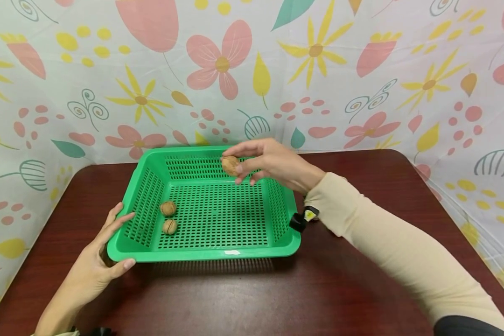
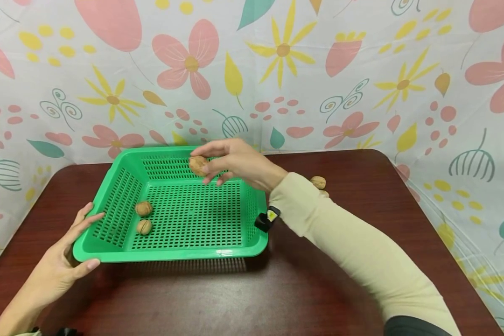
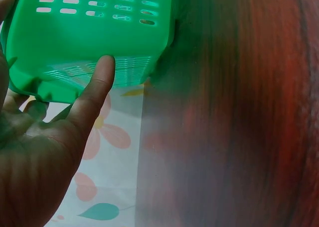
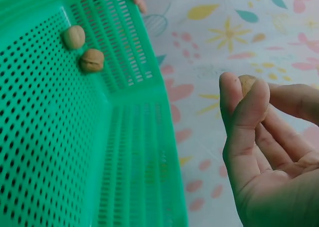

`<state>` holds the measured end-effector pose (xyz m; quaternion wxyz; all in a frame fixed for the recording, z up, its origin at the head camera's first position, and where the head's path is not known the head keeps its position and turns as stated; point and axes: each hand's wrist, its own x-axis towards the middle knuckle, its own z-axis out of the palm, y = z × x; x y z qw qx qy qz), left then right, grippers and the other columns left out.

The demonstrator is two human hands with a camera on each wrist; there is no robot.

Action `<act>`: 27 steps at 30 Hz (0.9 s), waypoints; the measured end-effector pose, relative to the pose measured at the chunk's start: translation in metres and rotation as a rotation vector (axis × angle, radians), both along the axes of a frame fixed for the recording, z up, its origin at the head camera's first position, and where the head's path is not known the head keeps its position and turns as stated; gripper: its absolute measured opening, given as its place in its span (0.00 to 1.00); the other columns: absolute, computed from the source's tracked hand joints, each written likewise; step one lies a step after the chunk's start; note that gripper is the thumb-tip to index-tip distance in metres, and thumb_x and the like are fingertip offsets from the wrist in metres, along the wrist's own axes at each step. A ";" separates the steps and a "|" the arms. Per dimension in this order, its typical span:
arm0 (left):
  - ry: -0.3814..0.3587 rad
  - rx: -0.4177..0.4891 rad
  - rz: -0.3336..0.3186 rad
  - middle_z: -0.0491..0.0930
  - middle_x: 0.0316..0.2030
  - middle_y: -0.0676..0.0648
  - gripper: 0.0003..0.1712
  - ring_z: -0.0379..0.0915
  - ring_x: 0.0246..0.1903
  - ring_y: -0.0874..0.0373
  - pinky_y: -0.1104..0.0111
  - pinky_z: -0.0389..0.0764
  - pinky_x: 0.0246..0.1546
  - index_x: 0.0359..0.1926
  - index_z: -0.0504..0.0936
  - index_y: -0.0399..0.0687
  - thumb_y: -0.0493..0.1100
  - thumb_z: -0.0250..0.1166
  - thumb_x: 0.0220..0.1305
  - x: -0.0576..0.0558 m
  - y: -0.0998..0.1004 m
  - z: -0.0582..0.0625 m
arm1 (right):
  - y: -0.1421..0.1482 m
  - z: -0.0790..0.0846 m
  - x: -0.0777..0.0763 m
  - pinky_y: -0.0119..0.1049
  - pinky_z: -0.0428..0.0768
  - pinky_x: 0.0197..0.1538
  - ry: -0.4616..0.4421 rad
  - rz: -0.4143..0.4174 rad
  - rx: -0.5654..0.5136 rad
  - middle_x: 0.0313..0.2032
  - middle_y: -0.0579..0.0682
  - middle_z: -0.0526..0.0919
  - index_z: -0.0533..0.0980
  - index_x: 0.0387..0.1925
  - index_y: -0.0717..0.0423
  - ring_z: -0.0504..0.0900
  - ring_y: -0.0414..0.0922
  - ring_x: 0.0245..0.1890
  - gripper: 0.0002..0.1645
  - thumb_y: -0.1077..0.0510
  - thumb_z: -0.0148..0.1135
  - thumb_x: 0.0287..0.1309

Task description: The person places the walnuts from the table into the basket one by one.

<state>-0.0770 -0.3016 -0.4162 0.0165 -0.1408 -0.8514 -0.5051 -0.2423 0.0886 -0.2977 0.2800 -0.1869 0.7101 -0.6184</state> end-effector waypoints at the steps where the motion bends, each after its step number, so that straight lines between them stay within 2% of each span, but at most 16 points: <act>1: 0.001 0.002 -0.002 0.39 0.85 0.55 0.52 0.35 0.80 0.74 0.86 0.57 0.60 0.82 0.59 0.52 0.27 0.69 0.60 0.000 0.000 0.000 | -0.006 -0.002 -0.003 0.38 0.83 0.38 -0.005 0.014 -0.011 0.61 0.53 0.84 0.80 0.64 0.53 0.90 0.53 0.42 0.25 0.64 0.66 0.66; 7: -0.004 0.002 -0.009 0.38 0.85 0.55 0.52 0.37 0.79 0.74 0.87 0.62 0.58 0.82 0.59 0.51 0.27 0.69 0.60 -0.001 0.001 0.001 | -0.042 -0.017 -0.015 0.40 0.82 0.43 -0.054 0.049 -0.050 0.60 0.51 0.85 0.79 0.65 0.54 0.90 0.51 0.43 0.25 0.65 0.64 0.68; 16: -0.026 -0.003 -0.012 0.37 0.85 0.56 0.52 0.39 0.78 0.76 0.87 0.64 0.57 0.82 0.58 0.54 0.27 0.69 0.62 0.000 0.003 0.000 | -0.080 -0.043 -0.034 0.36 0.82 0.39 -0.121 0.008 -0.061 0.61 0.52 0.84 0.78 0.66 0.54 0.89 0.48 0.39 0.25 0.67 0.63 0.70; 22: -0.027 -0.003 -0.005 0.37 0.85 0.57 0.52 0.34 0.80 0.74 0.87 0.58 0.59 0.82 0.58 0.56 0.28 0.69 0.62 0.000 0.001 0.000 | -0.102 -0.059 -0.042 0.34 0.81 0.38 -0.124 0.014 -0.021 0.59 0.53 0.83 0.75 0.69 0.57 0.89 0.46 0.37 0.27 0.67 0.61 0.70; 27: -0.025 -0.010 0.006 0.37 0.85 0.57 0.52 0.33 0.80 0.74 0.87 0.55 0.60 0.82 0.58 0.57 0.29 0.69 0.62 0.000 0.000 0.000 | -0.118 -0.073 -0.045 0.40 0.83 0.45 -0.128 0.037 0.014 0.59 0.54 0.82 0.73 0.71 0.59 0.88 0.45 0.36 0.28 0.67 0.59 0.72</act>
